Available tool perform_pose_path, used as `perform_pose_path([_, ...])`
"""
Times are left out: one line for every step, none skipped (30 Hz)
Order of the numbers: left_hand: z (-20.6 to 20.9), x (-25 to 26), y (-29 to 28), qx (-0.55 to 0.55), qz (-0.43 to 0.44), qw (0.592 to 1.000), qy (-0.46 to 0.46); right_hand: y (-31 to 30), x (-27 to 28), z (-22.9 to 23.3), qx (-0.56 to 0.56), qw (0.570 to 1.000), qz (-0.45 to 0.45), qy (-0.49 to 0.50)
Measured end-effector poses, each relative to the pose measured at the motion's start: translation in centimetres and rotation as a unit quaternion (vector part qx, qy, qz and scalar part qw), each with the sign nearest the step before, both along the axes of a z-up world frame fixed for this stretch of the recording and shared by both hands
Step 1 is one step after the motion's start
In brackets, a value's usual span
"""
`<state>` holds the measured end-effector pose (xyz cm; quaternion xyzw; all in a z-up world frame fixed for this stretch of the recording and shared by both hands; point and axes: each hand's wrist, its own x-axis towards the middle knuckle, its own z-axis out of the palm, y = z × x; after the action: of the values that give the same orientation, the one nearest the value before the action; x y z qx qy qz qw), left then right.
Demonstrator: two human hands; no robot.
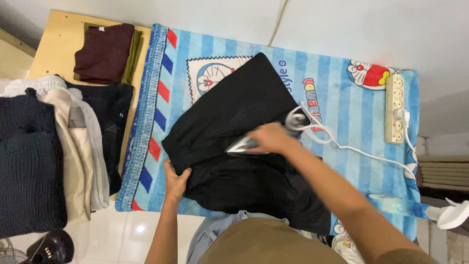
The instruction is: The person irons several garments on a table covered with a Doraemon towel. They spray water on a beige shirt, a black long-sleeve top, and black shorts, then iron each item and fold it. The person retrieves clothes from a laundry basket and places the finished items on a stack.
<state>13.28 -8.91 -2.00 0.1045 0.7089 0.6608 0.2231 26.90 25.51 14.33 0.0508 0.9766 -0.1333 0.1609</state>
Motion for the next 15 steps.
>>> perform_pose_path([-0.2,0.2,-0.2,0.015,0.002,1.0,0.005,-2.0,-1.5,-0.3,-0.026,0.999,0.016,0.036])
perform_pose_path([-0.5,0.3,-0.4,0.03,0.003,0.999,0.011,-3.8,-3.2,-0.5,-0.052,0.997,0.037,0.049])
perform_pose_path([-0.7,0.4,-0.5,0.025,0.011,0.999,0.019,-5.4,-4.6,-0.7,-0.078,0.994,0.055,0.062])
perform_pose_path([-0.9,0.5,-0.5,0.02,0.018,0.999,0.028,-7.1,-5.6,-0.8,-0.076,0.994,0.064,0.043])
perform_pose_path([-1.1,0.7,-0.4,0.017,0.024,0.999,0.036,-8.4,-5.9,-0.9,-0.074,0.994,0.071,0.023])
perform_pose_path([-1.2,0.8,-0.4,0.0,0.034,0.999,0.037,-9.0,-6.0,-0.9,-0.074,0.995,0.067,0.025])
perform_pose_path([-1.2,0.7,-0.4,-0.016,0.044,0.998,0.04,-9.2,-5.9,-0.9,-0.073,0.995,0.062,0.027])
perform_pose_path([-1.2,0.6,-0.2,-0.031,0.053,0.997,0.043,-8.9,-5.5,-0.8,-0.072,0.995,0.058,0.03])
perform_pose_path([-1.1,0.7,-0.2,-0.024,0.052,0.998,0.04,-8.2,-4.7,-0.7,-0.052,0.998,0.022,0.03])
perform_pose_path([-1.0,0.9,-0.2,-0.018,0.051,0.998,0.037,-6.7,-3.6,-0.7,-0.032,0.999,-0.015,0.03])
perform_pose_path([-0.9,0.8,-0.2,-0.01,0.049,0.998,0.034,-4.9,-2.5,-0.7,-0.011,0.998,-0.051,0.03])
perform_pose_path([-0.7,0.7,-0.2,-0.006,0.043,0.999,0.027,-2.8,-1.2,-0.6,-0.022,0.993,-0.092,0.064])
perform_pose_path([-0.6,0.6,-0.1,-0.001,0.036,0.999,0.019,-0.6,0.3,-0.3,-0.032,0.986,-0.133,0.097])
perform_pose_path([-0.3,0.6,0.1,0.004,0.03,0.999,0.011,1.4,1.9,-0.1,0.019,0.98,-0.182,0.072])
perform_pose_path([0.0,0.5,0.2,-0.011,0.029,0.999,-0.008,3.5,3.6,0.1,0.021,0.969,-0.235,0.081])
